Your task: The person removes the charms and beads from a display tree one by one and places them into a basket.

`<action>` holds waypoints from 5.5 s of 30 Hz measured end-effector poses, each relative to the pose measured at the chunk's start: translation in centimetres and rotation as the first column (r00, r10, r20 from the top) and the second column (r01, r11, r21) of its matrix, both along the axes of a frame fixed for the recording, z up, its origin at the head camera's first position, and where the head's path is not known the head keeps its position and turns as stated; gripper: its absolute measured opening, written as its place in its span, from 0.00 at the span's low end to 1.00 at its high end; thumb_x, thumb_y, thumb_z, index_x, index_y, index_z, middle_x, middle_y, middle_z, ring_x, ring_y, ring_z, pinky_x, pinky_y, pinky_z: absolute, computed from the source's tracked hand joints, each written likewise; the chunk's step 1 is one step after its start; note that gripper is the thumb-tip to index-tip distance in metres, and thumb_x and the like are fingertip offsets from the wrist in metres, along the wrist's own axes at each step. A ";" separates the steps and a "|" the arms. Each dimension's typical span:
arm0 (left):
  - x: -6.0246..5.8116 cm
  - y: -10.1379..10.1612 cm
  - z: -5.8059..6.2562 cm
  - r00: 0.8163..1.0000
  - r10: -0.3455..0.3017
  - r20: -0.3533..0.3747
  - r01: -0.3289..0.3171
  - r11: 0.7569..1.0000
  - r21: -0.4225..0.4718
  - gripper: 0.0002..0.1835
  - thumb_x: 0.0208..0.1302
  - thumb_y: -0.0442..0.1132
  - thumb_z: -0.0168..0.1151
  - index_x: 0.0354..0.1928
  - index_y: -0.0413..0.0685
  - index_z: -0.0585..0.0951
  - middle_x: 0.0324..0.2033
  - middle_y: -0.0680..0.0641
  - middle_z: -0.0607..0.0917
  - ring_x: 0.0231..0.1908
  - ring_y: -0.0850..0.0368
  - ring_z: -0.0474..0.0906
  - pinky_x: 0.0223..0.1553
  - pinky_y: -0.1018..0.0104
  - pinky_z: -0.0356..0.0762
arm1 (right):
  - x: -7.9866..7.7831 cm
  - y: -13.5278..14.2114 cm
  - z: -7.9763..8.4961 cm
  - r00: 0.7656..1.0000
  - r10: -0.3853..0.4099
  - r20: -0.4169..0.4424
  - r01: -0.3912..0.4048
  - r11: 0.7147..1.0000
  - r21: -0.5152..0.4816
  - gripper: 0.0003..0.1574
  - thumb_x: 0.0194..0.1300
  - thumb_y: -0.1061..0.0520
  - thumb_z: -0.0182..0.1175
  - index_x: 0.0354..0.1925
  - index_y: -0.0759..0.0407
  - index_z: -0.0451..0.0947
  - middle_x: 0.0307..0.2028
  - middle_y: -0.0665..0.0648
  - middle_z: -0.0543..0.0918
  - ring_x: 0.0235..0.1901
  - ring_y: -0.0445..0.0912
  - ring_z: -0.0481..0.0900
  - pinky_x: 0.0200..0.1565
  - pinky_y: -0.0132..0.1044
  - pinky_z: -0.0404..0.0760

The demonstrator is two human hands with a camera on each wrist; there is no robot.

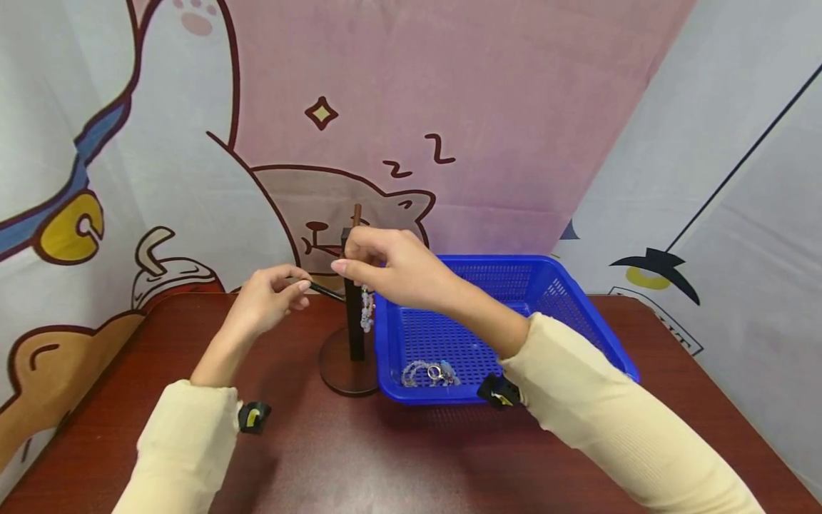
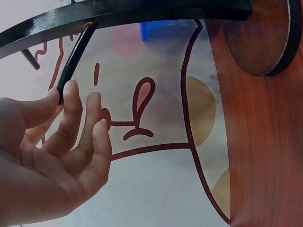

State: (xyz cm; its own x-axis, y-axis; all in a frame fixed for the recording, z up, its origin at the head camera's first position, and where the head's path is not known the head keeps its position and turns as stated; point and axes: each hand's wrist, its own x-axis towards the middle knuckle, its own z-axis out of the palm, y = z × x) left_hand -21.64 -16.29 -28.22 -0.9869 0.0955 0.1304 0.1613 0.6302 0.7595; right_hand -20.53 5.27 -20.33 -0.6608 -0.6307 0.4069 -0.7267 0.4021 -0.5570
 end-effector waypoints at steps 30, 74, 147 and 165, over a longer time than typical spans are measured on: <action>-0.2 0.0 -0.5 0.999 0.034 0.027 -0.034 0.999 -0.001 0.12 0.68 0.39 0.50 0.47 0.41 0.77 0.29 0.40 0.83 0.31 0.54 0.80 0.35 0.60 0.74 | -1.1 2.5 -4.0 0.941 -0.075 0.329 0.043 0.994 0.104 0.09 0.63 0.57 0.58 0.37 0.62 0.79 0.26 0.56 0.81 0.24 0.43 0.77 0.29 0.35 0.76; -0.2 0.0 -0.5 0.997 0.043 0.057 -0.044 0.999 0.018 0.13 0.68 0.40 0.50 0.48 0.41 0.76 0.25 0.46 0.81 0.31 0.55 0.79 0.37 0.60 0.74 | -2.5 0.5 -9.6 0.896 -0.110 0.431 0.087 0.994 0.072 0.08 0.66 0.62 0.52 0.32 0.66 0.74 0.22 0.62 0.81 0.21 0.55 0.80 0.21 0.33 0.76; 0.0 0.0 -0.4 0.999 0.035 0.042 -0.035 0.999 0.000 0.12 0.69 0.40 0.49 0.48 0.41 0.76 0.24 0.45 0.81 0.29 0.54 0.78 0.33 0.63 0.72 | 0.0 12.7 -7.4 0.914 -0.185 0.361 0.137 0.978 0.156 0.08 0.66 0.62 0.52 0.38 0.65 0.77 0.26 0.56 0.81 0.27 0.45 0.78 0.30 0.38 0.77; -0.1 0.0 -0.4 0.998 0.042 0.051 -0.042 0.999 -0.008 0.12 0.69 0.41 0.49 0.48 0.42 0.75 0.24 0.45 0.81 0.30 0.54 0.78 0.35 0.61 0.73 | 0.9 13.8 -9.9 0.910 -0.182 0.372 0.124 0.977 0.175 0.07 0.65 0.62 0.53 0.36 0.61 0.78 0.25 0.55 0.79 0.27 0.49 0.77 0.29 0.39 0.76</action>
State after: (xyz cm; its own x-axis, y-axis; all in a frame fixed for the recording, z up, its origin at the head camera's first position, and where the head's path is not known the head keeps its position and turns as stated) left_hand -21.72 -16.31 -28.65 -0.9954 0.0546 0.0792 0.0957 0.6407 0.7618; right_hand -19.68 19.11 -30.25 -0.8405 -0.5416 0.0145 -0.3911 0.5881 -0.7079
